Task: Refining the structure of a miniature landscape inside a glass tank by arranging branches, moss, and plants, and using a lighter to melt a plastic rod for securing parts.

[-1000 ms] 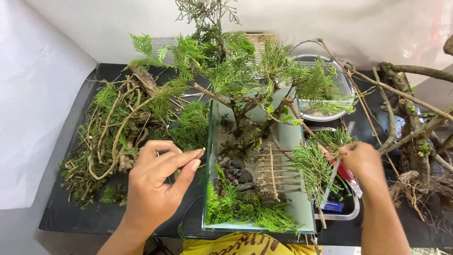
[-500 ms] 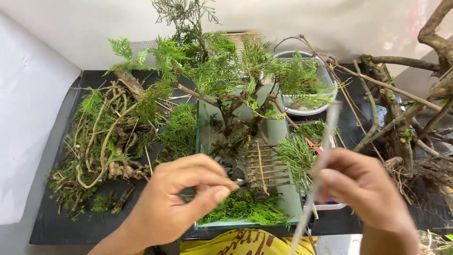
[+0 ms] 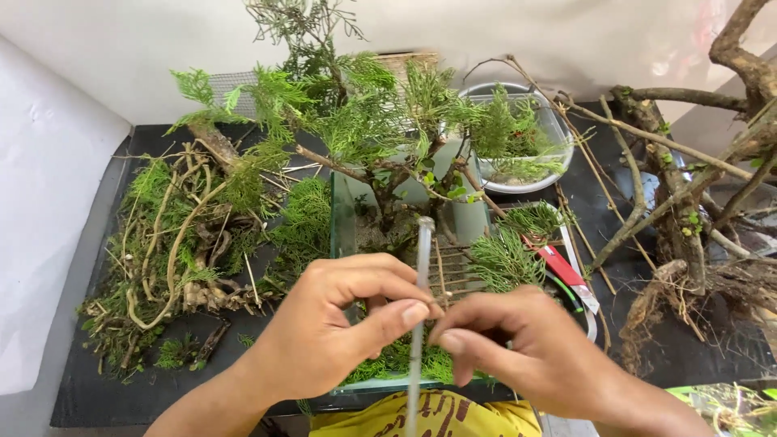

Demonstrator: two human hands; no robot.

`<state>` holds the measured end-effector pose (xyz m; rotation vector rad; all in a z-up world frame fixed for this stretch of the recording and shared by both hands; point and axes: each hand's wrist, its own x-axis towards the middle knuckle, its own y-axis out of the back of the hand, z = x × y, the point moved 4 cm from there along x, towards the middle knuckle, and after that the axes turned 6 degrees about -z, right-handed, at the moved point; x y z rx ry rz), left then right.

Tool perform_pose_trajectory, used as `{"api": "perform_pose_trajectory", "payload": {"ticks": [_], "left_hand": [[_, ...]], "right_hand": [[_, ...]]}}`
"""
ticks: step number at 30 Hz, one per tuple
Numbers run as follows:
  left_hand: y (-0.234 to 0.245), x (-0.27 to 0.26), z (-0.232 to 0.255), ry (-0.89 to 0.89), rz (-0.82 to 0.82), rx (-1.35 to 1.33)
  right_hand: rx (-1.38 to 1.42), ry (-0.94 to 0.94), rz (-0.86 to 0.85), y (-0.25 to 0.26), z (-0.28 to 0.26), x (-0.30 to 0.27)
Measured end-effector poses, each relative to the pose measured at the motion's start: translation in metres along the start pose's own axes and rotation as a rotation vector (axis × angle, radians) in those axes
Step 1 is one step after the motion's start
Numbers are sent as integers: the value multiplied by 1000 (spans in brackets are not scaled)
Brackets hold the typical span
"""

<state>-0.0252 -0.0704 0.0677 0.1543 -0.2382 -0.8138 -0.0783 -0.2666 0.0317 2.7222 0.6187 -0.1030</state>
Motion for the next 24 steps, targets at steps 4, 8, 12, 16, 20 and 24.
{"api": "perform_pose_trajectory", "payload": {"ticks": [4, 8, 12, 16, 20, 24], "left_hand": [[12, -9, -15, 59, 58, -138], [21, -23, -36, 84, 140, -253], [21, -28, -57, 127, 122, -333], [23, -30, -70, 140, 114, -390], [28, -36, -69, 161, 128, -419], [37, -38, -66, 98, 137, -468]], "right_hand": [[56, -134, 867, 37, 1, -47], [-196, -25, 959, 95, 66, -48], [-376, -668, 554, 106, 140, -18], [-534, -779, 377, 101, 205, -6], [-759, -632, 96, 81, 238, -9], [-925, -838, -178, 68, 208, -24]]}}
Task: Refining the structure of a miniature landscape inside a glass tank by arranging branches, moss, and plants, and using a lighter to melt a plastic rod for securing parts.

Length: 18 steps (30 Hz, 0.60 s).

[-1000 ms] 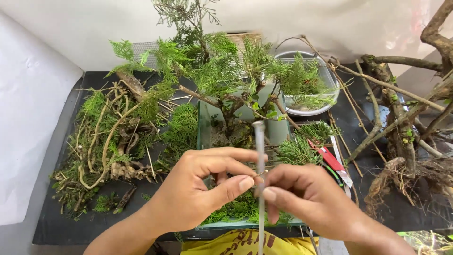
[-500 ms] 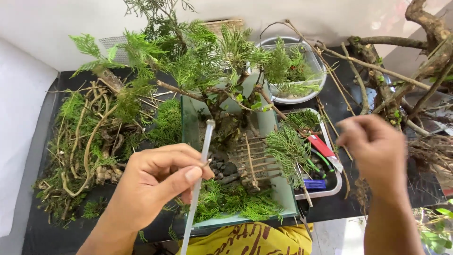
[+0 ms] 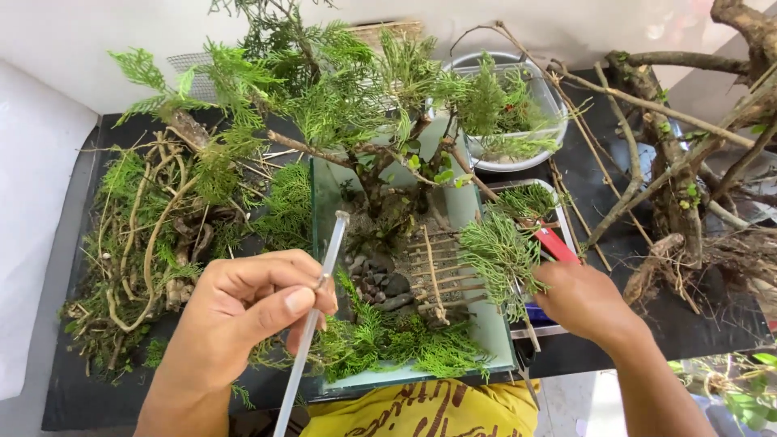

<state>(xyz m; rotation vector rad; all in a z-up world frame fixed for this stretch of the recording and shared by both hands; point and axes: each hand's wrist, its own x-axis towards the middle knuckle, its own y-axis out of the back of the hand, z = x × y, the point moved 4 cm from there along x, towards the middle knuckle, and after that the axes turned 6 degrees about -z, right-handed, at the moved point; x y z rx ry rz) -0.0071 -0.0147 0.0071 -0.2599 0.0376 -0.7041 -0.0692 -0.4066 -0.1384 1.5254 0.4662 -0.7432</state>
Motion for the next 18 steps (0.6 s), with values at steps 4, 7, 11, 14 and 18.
{"api": "perform_pose_trajectory", "payload": {"ticks": [4, 7, 11, 14, 18], "left_hand": [[6, 2, 8, -60, 8, 8], [14, 2, 10, -27, 51, 29], [22, 8, 13, -30, 44, 54], [29, 13, 14, 7, 44, 58], [39, 18, 11, 35, 59, 109]], "right_hand": [[-158, -54, -178, -21, 2, -4], [-123, -35, -146, -33, 5, 1], [-167, -20, -119, -52, 16, 19], [-272, 20, -51, -63, 23, 30], [-354, 14, -82, -65, 21, 32]]}}
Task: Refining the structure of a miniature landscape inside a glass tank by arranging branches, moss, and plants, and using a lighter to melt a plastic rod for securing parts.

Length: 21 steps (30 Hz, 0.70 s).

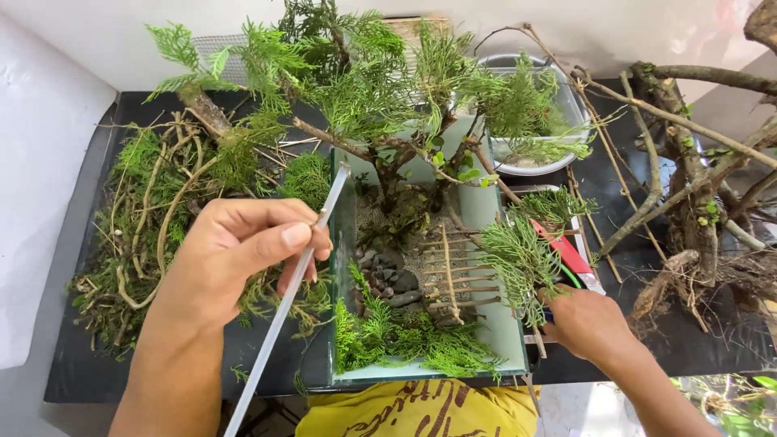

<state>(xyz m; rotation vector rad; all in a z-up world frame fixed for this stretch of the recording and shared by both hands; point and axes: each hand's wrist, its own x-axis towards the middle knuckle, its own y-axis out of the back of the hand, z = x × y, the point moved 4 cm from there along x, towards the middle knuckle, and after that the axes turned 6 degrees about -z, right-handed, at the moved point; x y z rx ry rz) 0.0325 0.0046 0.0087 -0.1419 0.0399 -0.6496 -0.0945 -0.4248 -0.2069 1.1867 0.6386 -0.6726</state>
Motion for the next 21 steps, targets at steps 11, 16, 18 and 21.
{"api": "perform_pose_trajectory", "payload": {"ticks": [11, 16, 18, 21], "left_hand": [[4, 13, -10, 23, 18, 145], [-5, 12, -15, -26, -136, 156], [-10, 15, -16, -34, -165, 138], [-17, 18, -17, -44, -199, 113]], "right_hand": [[90, -255, -264, 85, 26, -90], [1441, 109, 458, 25, 127, -80], [1635, 631, 546, 48, 119, -79], [1862, 1273, 418, 116, 73, -115]]}}
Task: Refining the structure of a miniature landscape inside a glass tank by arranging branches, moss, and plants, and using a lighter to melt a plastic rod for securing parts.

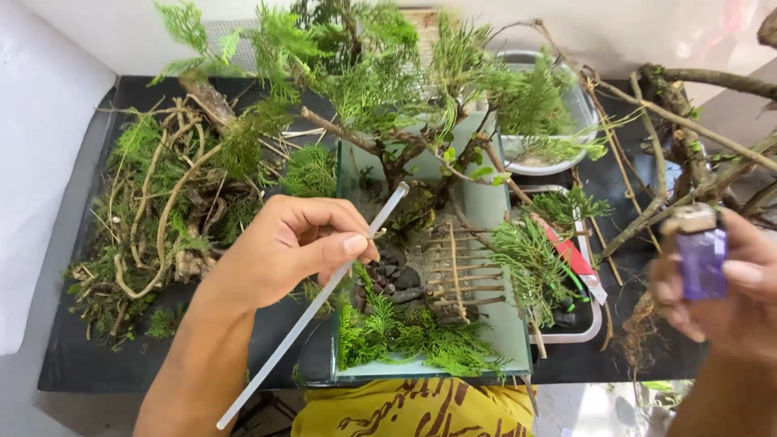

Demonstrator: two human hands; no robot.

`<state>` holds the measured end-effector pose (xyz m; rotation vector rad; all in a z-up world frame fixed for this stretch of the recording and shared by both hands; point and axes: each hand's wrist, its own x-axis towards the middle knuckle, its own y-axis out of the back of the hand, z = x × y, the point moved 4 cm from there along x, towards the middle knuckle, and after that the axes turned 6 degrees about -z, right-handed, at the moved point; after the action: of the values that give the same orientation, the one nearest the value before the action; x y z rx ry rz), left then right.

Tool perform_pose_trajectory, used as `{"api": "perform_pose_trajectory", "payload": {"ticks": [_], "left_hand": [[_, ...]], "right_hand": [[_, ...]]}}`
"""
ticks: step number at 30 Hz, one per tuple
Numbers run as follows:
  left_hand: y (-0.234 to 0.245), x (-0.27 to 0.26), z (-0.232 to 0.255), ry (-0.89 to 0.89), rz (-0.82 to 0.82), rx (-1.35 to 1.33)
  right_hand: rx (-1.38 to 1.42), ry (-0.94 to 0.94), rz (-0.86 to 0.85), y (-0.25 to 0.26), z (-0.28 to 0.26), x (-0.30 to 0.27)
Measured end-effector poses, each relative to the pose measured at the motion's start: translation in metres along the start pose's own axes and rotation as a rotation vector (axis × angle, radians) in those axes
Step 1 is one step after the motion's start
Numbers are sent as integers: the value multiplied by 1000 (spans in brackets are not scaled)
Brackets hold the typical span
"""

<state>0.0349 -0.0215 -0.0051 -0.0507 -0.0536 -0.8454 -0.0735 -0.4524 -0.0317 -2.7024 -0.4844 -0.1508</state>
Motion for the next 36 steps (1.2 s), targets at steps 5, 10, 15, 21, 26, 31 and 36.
{"api": "perform_pose_trajectory", "payload": {"ticks": [5, 10, 15, 21, 26, 31, 36], "left_hand": [[-6, -1, 7, -13, -29, -35], [3, -12, 22, -111, 9, -76], [6, -10, 33, -147, 14, -122], [5, -7, 31, -156, -34, -117], [2, -7, 30, -86, -51, -179], [3, -8, 34, -65, -51, -117], [4, -6, 36, -32, -27, -65]], "right_hand": [[-5, -93, -243, -100, -15, 82], [-642, 33, -304, -167, -27, 143], [-810, -324, -164, -167, 3, 174], [-817, -465, -165, -174, 23, 177], [-635, -559, -121, -173, 36, 172], [-714, -554, -161, -175, 32, 173], [-678, -554, -195, -172, 36, 171]]}}
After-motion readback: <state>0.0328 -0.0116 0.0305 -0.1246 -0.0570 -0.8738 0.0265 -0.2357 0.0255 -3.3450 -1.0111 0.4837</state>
